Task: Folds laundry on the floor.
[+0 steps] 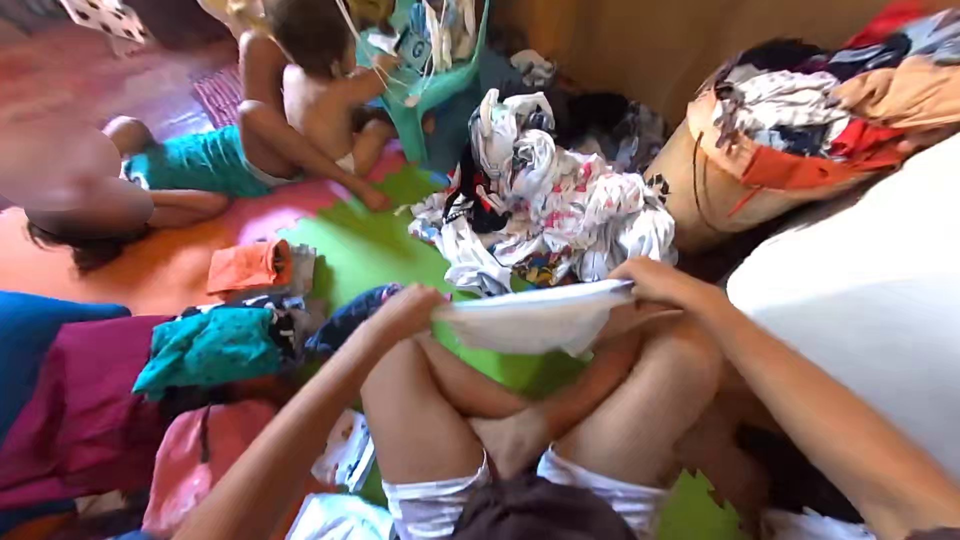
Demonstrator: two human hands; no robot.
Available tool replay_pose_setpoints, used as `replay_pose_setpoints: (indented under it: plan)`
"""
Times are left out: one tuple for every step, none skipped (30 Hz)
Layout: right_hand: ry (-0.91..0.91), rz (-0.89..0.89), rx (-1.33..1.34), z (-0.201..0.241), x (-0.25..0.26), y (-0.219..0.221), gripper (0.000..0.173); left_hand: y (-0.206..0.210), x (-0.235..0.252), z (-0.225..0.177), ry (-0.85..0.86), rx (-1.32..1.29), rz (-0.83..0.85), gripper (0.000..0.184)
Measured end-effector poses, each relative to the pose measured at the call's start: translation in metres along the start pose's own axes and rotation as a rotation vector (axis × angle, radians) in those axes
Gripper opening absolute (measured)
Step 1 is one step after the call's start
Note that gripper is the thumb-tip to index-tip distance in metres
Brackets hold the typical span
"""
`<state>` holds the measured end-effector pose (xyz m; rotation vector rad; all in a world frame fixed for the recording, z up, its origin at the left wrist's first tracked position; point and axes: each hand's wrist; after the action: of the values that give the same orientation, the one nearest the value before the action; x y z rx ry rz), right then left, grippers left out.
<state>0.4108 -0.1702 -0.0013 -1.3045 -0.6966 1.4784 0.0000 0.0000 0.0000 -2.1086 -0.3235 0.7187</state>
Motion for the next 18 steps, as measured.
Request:
replay_pose_setpoints:
  plan:
    - [-0.017,0.009,0.153,0.0,-0.008,-0.004,0.041,-0.022,-0.007,-0.003,-0.003,-0.092,-0.036,0.031]
    - [-0.087,0.011,0.312,-0.002,-0.021,-0.006,0.044,-0.032,-0.015,0.0,0.029,-0.175,-0.067,0.034]
    - [-0.212,-0.023,0.456,-0.007,-0.03,-0.01,0.048,-0.039,-0.02,0.002,0.069,-0.253,-0.106,0.035]
    - [-0.325,-0.077,0.581,-0.006,-0.032,-0.023,0.051,-0.053,-0.024,0.001,0.105,-0.319,-0.168,0.033]
    - [-0.413,-0.122,0.689,-0.001,-0.037,-0.04,0.049,-0.066,-0.028,-0.002,0.154,-0.377,-0.246,0.031]
    - [-0.506,-0.155,0.749,0.006,-0.045,-0.055,0.039,-0.074,-0.033,-0.005,0.226,-0.432,-0.325,0.025]
    - [-0.575,-0.2,0.748,0.013,-0.053,-0.071,0.025,-0.083,-0.037,-0.01,0.302,-0.482,-0.398,0.017]
    - [-0.624,-0.251,0.698,0.018,-0.06,-0.086,0.013,-0.093,-0.041,-0.016,0.361,-0.497,-0.45,0.006]
    - [-0.635,-0.313,0.578,0.022,-0.066,-0.101,0.009,-0.104,-0.046,-0.022,0.397,-0.472,-0.469,0.005]
    - [-0.613,-0.372,0.385,0.025,-0.07,-0.116,0.013,-0.115,-0.051,-0.027,0.399,-0.414,-0.46,0.01]
    - [-0.578,-0.406,0.17,0.028,-0.072,-0.127,0.022,-0.126,-0.057,-0.034,0.369,-0.339,-0.437,0.014]
    - [-0.564,-0.408,0.012,0.032,-0.07,-0.135,0.031,-0.134,-0.06,-0.042,0.327,-0.251,-0.413,0.016]
    - [-0.55,-0.382,-0.095,0.035,-0.068,-0.139,0.038,-0.14,-0.062,-0.049,0.296,-0.169,-0.397,0.02]
    - [-0.535,-0.342,-0.163,0.038,-0.066,-0.143,0.039,-0.145,-0.063,-0.056,0.272,-0.094,-0.384,0.022]
    - [-0.543,-0.313,-0.197,0.04,-0.065,-0.146,0.037,-0.148,-0.064,-0.06,0.26,-0.024,-0.387,0.022]
    - [-0.57,-0.313,-0.203,0.039,-0.064,-0.149,0.034,-0.152,-0.066,-0.062,0.255,0.034,-0.388,0.022]
    - [-0.584,-0.328,-0.185,0.036,-0.064,-0.153,0.032,-0.156,-0.068,-0.062,0.242,0.096,-0.386,0.02]
    - [-0.575,-0.343,-0.14,0.032,-0.067,-0.158,0.032,-0.161,-0.071,-0.059,0.227,0.135,-0.378,0.02]
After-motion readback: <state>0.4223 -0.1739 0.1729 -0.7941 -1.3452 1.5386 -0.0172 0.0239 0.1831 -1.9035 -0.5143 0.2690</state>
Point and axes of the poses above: each hand's wrist, its own x-axis towards the middle knuckle, its own y-axis out of the palm, z = x × y, and after that the axes turned 7 degrees about -x, right-handed
